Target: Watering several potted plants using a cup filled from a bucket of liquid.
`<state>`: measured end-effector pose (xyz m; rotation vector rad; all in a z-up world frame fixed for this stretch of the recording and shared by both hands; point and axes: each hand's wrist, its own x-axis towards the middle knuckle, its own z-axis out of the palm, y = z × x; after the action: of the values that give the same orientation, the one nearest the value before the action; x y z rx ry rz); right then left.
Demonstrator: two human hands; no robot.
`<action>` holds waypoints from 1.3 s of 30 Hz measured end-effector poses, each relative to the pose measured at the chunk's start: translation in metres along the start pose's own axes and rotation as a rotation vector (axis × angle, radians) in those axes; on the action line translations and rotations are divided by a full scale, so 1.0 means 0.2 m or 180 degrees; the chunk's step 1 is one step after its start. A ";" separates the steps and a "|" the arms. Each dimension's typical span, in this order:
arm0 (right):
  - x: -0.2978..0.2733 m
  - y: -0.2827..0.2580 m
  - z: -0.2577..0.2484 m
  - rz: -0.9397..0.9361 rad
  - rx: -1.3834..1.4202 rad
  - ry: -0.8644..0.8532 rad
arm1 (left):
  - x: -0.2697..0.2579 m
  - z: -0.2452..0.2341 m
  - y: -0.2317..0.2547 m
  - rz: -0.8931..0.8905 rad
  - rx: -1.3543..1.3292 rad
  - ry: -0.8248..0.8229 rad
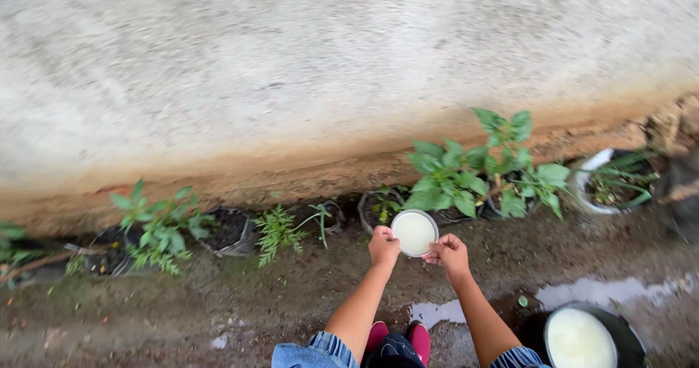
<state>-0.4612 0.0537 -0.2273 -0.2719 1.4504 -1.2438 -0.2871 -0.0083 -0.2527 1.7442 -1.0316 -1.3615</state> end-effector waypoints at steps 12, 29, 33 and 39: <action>-0.05 0.03 0.89 0.0208 -0.0821 -0.1340 | 0.00 -0.84 0.02 -0.0073 -0.0837 0.1280; -0.56 0.54 2.14 0.0410 -0.1923 -0.3077 | -0.32 -2.09 -0.24 -0.0123 -0.1536 0.3063; -0.75 0.73 2.44 0.0481 -0.2074 -0.3398 | -0.44 -2.44 -0.26 -0.0430 -0.1290 0.3480; -1.09 0.99 2.91 0.0395 -0.2181 -0.3749 | -0.57 -2.98 -0.34 -0.0953 -0.0688 0.3852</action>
<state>0.1816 -0.0065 -0.1353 -1.1334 0.7444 -0.2588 0.2912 0.1513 -0.1342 2.0800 0.0500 -0.3176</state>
